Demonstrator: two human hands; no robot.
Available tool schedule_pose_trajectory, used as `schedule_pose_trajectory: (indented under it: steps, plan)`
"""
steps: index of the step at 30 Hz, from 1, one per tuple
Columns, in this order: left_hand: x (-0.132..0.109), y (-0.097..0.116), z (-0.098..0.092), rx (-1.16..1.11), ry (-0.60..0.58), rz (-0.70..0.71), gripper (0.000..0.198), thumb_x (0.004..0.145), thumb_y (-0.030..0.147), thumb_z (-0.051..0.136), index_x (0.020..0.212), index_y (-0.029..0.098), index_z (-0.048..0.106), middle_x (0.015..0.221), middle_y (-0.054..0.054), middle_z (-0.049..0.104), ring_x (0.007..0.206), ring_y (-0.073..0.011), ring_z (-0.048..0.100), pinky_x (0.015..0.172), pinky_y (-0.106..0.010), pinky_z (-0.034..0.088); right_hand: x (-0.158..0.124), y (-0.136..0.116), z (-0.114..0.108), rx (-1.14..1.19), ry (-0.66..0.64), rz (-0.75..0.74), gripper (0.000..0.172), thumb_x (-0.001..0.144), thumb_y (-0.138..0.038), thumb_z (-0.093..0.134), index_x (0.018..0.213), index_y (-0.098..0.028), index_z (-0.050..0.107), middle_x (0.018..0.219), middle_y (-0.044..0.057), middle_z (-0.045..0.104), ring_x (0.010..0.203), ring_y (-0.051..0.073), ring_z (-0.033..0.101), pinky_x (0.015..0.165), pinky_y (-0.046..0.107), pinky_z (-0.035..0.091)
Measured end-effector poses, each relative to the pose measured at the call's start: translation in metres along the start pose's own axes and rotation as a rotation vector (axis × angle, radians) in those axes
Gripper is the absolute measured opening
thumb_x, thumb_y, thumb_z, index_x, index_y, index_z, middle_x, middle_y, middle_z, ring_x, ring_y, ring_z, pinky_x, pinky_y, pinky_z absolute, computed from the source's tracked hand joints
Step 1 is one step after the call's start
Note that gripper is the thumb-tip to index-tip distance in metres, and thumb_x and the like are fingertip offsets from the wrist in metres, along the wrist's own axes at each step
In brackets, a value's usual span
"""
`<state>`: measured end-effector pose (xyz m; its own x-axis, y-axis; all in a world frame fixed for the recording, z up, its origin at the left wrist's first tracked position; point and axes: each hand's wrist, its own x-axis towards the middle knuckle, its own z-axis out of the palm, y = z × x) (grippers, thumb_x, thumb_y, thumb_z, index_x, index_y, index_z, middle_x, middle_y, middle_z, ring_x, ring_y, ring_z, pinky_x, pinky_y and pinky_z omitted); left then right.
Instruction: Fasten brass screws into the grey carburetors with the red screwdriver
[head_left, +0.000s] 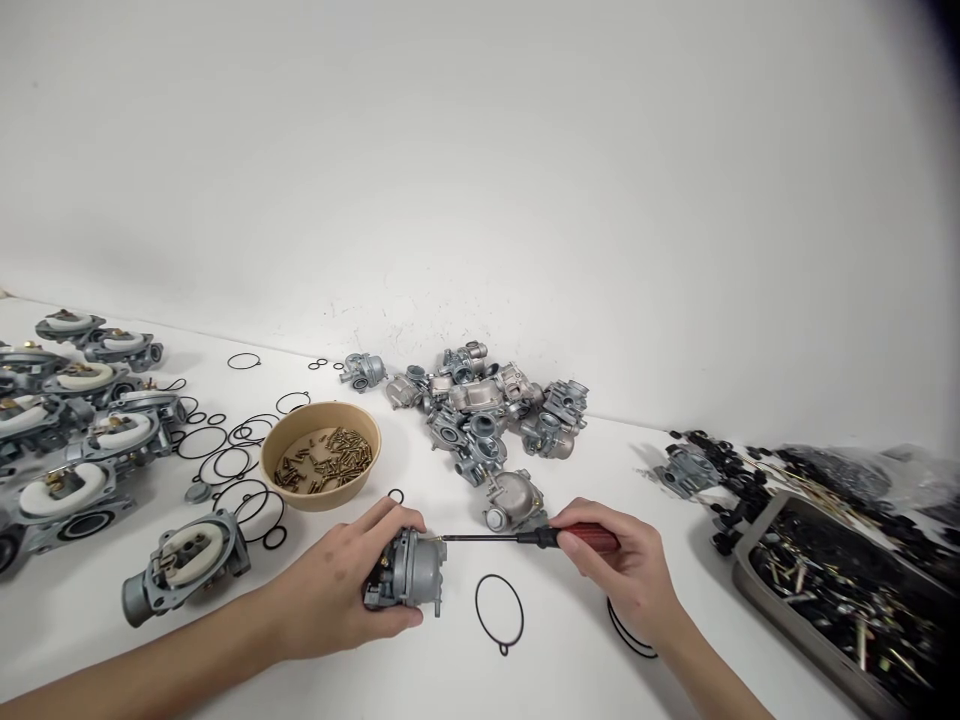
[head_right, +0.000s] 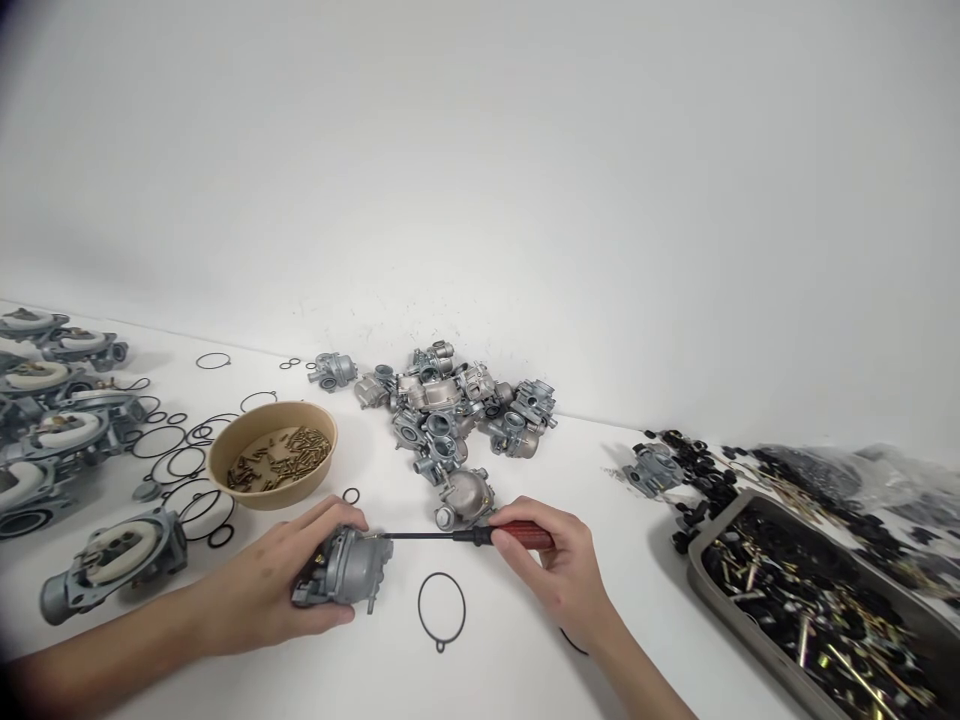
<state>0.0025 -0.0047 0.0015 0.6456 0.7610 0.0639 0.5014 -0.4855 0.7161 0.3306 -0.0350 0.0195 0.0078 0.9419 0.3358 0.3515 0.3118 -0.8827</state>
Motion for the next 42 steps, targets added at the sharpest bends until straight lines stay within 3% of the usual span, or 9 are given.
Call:
schedule_pose_trajectory:
  steps: [11, 21, 35, 42]
  plan:
    - [0.0, 0.002, -0.001, -0.003, -0.012, -0.011, 0.049, 0.082, 0.029, 0.073, 0.126, 0.032, 0.051, 0.123, -0.003, 0.059, 0.1, -0.026, 0.065, 0.087, -0.037, 0.05, -0.003, 0.002, 0.008, -0.05, -0.038, 0.01, 0.028, 0.089, -0.046, 0.076, 0.089, -0.019, 0.077, 0.077, 0.007, 0.07, 0.06, 0.016, 0.063, 0.046, 0.023, 0.051]
    - [0.0, 0.001, 0.0, 0.014, -0.005, -0.015, 0.051, 0.082, 0.03, 0.073, 0.128, 0.033, 0.05, 0.124, -0.003, 0.059, 0.1, -0.0265, 0.066, 0.088, -0.038, 0.052, -0.005, 0.002, 0.011, 0.091, -0.004, 0.072, 0.026, 0.088, -0.045, 0.079, 0.09, -0.02, 0.078, 0.077, 0.004, 0.065, 0.053, 0.011, 0.05, 0.047, 0.024, 0.046]
    - [-0.001, -0.009, 0.004, 0.03, -0.002, 0.027, 0.062, 0.085, 0.031, 0.074, 0.141, 0.039, 0.049, 0.136, -0.004, 0.055, 0.101, -0.0251, 0.067, 0.095, -0.04, 0.054, -0.006, 0.006, 0.013, 0.107, -0.027, 0.086, 0.022, 0.088, -0.044, 0.08, 0.09, -0.022, 0.079, 0.075, 0.002, 0.064, 0.054, 0.01, 0.051, 0.049, 0.022, 0.048]
    - [0.0, -0.002, 0.0, 0.016, -0.018, 0.006, 0.055, 0.084, 0.029, 0.074, 0.134, 0.037, 0.052, 0.13, -0.003, 0.057, 0.103, -0.0262, 0.066, 0.094, -0.041, 0.054, -0.005, 0.007, 0.009, 0.045, -0.039, 0.051, 0.019, 0.088, -0.04, 0.079, 0.091, -0.022, 0.08, 0.079, 0.004, 0.068, 0.064, 0.015, 0.062, 0.053, 0.022, 0.052]
